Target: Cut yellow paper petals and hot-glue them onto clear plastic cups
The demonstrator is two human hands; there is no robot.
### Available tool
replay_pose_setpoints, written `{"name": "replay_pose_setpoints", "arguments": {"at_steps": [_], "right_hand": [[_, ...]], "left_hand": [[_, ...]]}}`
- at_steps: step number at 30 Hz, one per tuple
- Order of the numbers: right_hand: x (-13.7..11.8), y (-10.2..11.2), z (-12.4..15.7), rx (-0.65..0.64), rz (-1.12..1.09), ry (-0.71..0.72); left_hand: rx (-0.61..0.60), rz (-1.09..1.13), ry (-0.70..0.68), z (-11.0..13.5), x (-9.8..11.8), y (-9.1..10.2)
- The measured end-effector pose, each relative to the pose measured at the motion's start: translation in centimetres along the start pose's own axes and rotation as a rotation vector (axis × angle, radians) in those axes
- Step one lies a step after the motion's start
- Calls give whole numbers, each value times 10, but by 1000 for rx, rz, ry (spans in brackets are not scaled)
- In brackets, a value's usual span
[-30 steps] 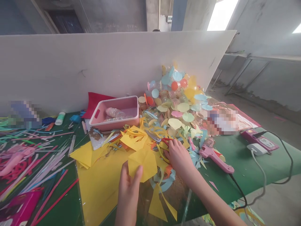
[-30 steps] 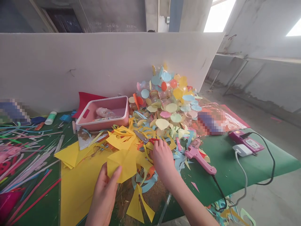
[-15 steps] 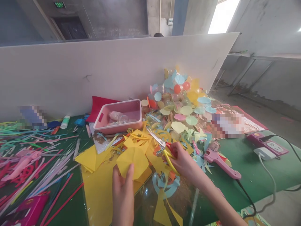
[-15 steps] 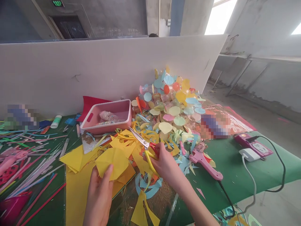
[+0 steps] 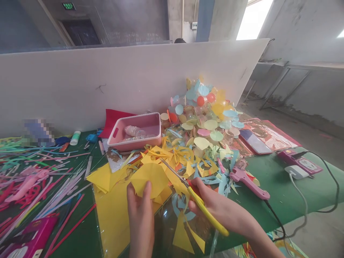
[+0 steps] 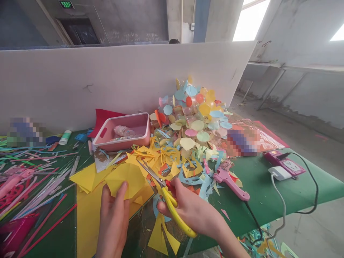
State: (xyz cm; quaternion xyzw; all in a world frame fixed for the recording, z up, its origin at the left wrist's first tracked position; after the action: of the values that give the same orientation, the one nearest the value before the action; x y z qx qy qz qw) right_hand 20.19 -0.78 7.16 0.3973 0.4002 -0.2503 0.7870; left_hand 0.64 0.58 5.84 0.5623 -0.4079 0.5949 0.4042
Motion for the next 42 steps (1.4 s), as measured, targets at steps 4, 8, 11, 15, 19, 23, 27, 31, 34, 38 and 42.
{"name": "replay_pose_setpoints", "arguments": {"at_steps": [4, 8, 11, 15, 19, 23, 27, 31, 34, 38, 42], "right_hand": [[-5, -2, 2, -55, -34, 39], [1, -7, 2, -87, -38, 26], [6, -11, 1, -83, -12, 14], [9, -13, 0, -62, -22, 4], [11, -14, 0, -41, -73, 30], [11, -17, 4, -66, -111, 73], [7, -21, 9, -103, -113, 143], [11, -23, 7, -80, -154, 127], [17, -25, 5, -59, -134, 63], [20, -28, 10, -54, -100, 35], [14, -33, 19, -98, -71, 102]], "left_hand": [[63, 119, 114, 5, 0, -2], [27, 120, 109, 4, -6, 0], [-24, 144, 102, 3, -12, 1], [-36, 165, 77, 4, -12, 3], [-55, 149, 67, 5, -10, 5], [-62, 135, 85, 7, -12, 8], [-61, 125, 100, 10, -14, 6], [-81, 110, 98, 12, -13, 5], [-102, 96, 133, 16, -13, 5], [-86, 111, 118, 24, -8, 5], [-89, 113, 61, 31, -4, 5]]}}
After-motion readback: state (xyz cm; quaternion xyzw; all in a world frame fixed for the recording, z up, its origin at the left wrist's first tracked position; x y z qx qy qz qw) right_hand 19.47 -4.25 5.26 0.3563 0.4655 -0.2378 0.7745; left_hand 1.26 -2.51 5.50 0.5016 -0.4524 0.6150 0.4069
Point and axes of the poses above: each hand's wrist, its own z-axis away from the middle knuckle, its own y-axis out of the back of the hand, x = y × z, the point moved 7 cm from there along -z, towards the middle knuckle, and after that the axes turned 8 degrees about -x, right-handed, at the moved point
